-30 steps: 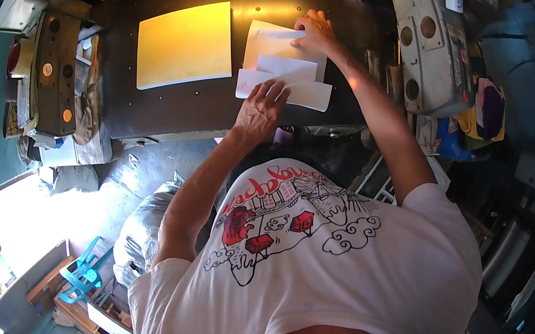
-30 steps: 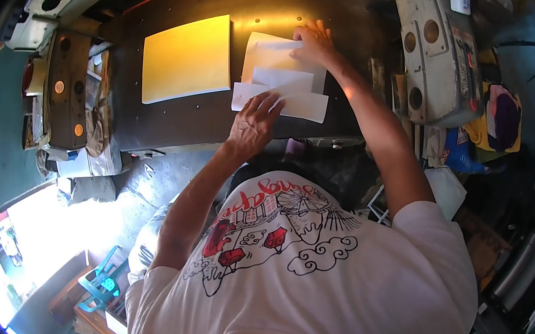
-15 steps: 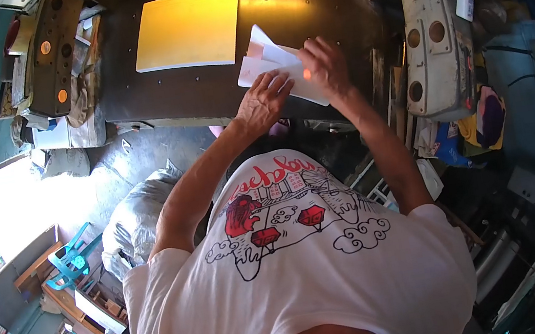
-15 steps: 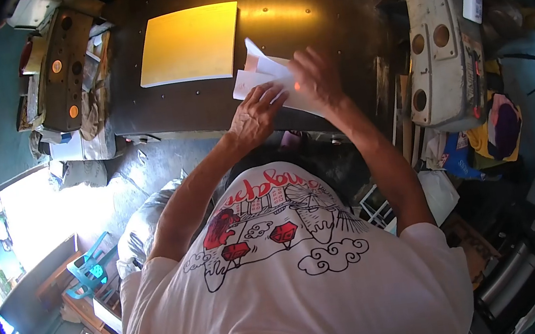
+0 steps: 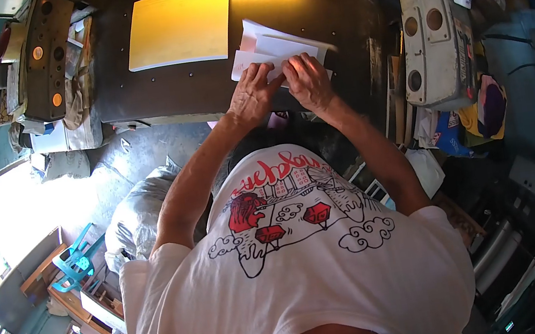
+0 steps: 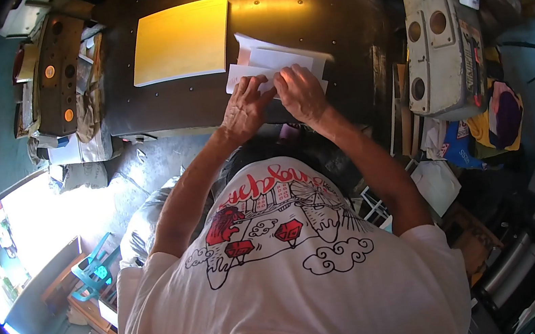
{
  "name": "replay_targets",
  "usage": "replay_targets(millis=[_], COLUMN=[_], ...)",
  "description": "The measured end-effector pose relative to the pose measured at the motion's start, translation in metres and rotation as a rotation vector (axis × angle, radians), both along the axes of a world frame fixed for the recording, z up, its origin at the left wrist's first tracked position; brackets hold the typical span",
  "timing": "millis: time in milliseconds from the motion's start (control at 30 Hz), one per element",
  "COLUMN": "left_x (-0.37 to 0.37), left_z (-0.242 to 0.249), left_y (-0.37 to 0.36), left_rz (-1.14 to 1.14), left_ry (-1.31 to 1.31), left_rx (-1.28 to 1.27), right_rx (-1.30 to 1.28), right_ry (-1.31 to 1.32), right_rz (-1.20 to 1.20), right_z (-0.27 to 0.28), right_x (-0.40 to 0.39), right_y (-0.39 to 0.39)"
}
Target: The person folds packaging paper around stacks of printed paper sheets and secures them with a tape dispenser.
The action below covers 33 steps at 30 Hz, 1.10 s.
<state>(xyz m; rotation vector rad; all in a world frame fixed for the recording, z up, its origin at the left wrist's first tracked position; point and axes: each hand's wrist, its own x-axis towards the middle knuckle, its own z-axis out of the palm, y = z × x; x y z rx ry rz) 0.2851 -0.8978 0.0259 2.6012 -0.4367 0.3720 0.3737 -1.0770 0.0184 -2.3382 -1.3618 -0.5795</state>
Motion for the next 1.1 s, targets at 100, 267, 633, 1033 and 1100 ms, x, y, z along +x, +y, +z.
replay_targets(millis=[100, 267, 633, 1033, 1100], left_x=[0.000, -0.002, 0.000, 0.007, 0.008], left_z=[0.001, 0.003, 0.000, -0.002, 0.001], left_y=[0.000, 0.000, 0.007, 0.016, 0.017], left_rz=[-0.009, -0.011, -0.107, -0.200, -0.203], left_ry=[0.003, -0.011, 0.080, 0.092, 0.092], left_rx=[-0.002, 0.057, 0.160, 0.243, 0.241], right_rx=[0.034, 0.193, -0.326, -0.174, -0.195], right_ry=[0.116, 0.168, 0.761, 0.865, 0.774], right_rz=[-0.020, -0.299, -0.418, -0.304, -0.285], right_z=[-0.001, 0.034, -0.015, -0.013, 0.000], right_x=[-0.001, 0.038, 0.164, 0.182, 0.181], right_y=[-0.001, 0.005, 0.037, 0.061, 0.074])
